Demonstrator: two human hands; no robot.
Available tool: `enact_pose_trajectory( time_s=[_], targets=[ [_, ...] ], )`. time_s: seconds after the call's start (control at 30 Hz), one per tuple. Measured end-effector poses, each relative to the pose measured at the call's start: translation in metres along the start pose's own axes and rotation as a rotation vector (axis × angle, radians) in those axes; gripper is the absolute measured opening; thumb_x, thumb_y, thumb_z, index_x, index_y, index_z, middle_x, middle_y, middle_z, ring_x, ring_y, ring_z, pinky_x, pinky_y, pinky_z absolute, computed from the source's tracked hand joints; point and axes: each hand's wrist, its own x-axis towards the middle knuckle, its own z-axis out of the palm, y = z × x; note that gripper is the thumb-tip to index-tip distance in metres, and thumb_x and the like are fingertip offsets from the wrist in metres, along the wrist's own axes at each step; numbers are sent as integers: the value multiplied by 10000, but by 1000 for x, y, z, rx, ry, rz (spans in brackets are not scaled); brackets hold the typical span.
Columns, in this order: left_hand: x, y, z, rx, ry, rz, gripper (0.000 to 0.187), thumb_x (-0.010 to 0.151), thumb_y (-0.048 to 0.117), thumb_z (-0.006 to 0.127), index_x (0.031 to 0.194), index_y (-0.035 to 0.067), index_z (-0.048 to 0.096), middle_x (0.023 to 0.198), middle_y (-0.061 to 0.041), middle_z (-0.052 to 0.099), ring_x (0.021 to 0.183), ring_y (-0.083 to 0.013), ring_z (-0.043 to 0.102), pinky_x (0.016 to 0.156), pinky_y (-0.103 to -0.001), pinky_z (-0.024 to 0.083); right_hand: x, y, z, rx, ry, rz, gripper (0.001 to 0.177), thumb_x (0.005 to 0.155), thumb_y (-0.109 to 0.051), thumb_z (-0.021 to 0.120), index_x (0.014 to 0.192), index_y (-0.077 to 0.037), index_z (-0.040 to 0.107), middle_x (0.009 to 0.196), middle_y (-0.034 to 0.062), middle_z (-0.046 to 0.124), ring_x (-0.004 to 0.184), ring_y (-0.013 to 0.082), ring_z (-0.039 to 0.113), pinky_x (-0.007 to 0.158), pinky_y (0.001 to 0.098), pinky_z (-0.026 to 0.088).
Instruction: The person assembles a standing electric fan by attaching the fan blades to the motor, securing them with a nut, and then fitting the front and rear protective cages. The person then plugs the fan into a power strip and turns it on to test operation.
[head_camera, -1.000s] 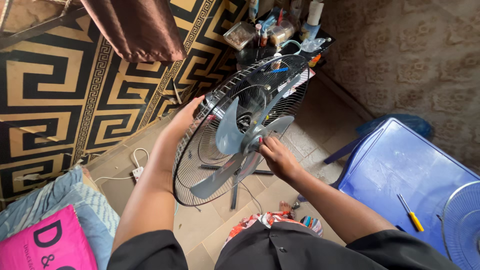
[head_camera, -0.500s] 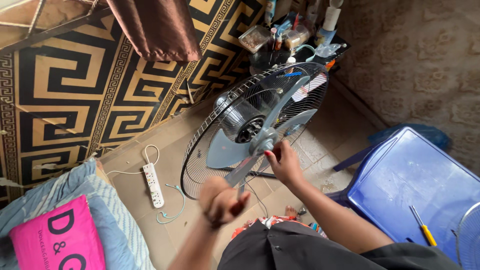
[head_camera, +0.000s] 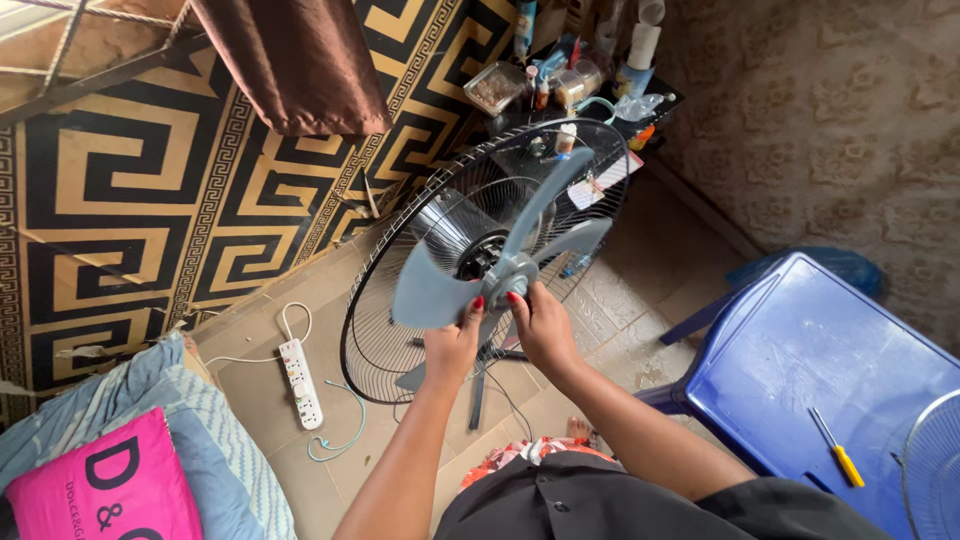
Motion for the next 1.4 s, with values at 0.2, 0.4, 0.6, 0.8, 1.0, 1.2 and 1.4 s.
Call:
enact_pose_trajectory(
  time_s=[0.2, 0.4, 0.6, 0.8, 1.0, 1.2, 1.4],
  targets=[
    [2, -10, 5, 66, 30, 173, 169, 998, 165, 667, 1004, 17, 747, 874, -105, 753, 742, -276, 704, 673, -373, 538, 10, 13, -15, -328, 26, -436, 309, 918, -283, 730, 949, -14, 580, 934, 161, 582, 874, 370, 540, 776, 467, 462],
    [4, -9, 10, 100, 52, 243, 153, 1001, 136, 658, 1022, 10, 741, 915, -119, 752, 784, -283, 711, 696, -379, 549, 41, 14, -49, -553, -160, -785, 318, 867, -322, 758, 923, -54, 596, 936, 103, 581, 883, 312, 550, 759, 432, 459],
    [5, 7, 11, 99, 48, 275, 151, 994, 108, 634, 1048, 5, 731, 928, -118, 749, 796, -283, 723, 704, -382, 557, 20, 39, -27, -363, -33, -417, 361, 949, -414, 614, 909, -58, 572, 845, 110, 603, 811, 311, 589, 705, 420, 447],
    [1, 20, 17, 148, 30, 294, 130, 983, 104, 645, 1005, 13, 735, 893, -116, 745, 764, -297, 708, 690, -394, 547, -19, 57, 54, 536, 202, 448, 658, 1084, -526, 390, 755, 14, 572, 663, 50, 552, 639, 178, 504, 599, 368, 431],
    [1, 24, 22, 116, 32, 281, 139, 977, 109, 643, 1023, 12, 732, 905, -118, 746, 773, -297, 712, 695, -389, 551, 1, 35, 62, 643, 390, 706, 707, 1030, -565, 415, 878, 43, 744, 712, 43, 614, 652, 141, 496, 625, 347, 443],
    [-1, 17, 23, 131, 27, 253, 157, 979, 110, 636, 1062, 11, 725, 943, -139, 737, 815, -313, 706, 714, -402, 549, -2, 34, 62, 288, 450, 514, 690, 1030, -579, 392, 816, -21, 739, 679, 108, 663, 642, 229, 599, 662, 382, 478],
    [2, 8, 26, 77, 6, 243, 150, 992, 119, 629, 1049, 16, 723, 930, -125, 743, 810, -293, 720, 719, -395, 561, 10, 45, 36, -170, 498, -70, 521, 1031, -384, 436, 635, -97, 616, 652, 129, 607, 650, 369, 587, 632, 481, 423]
  ],
)
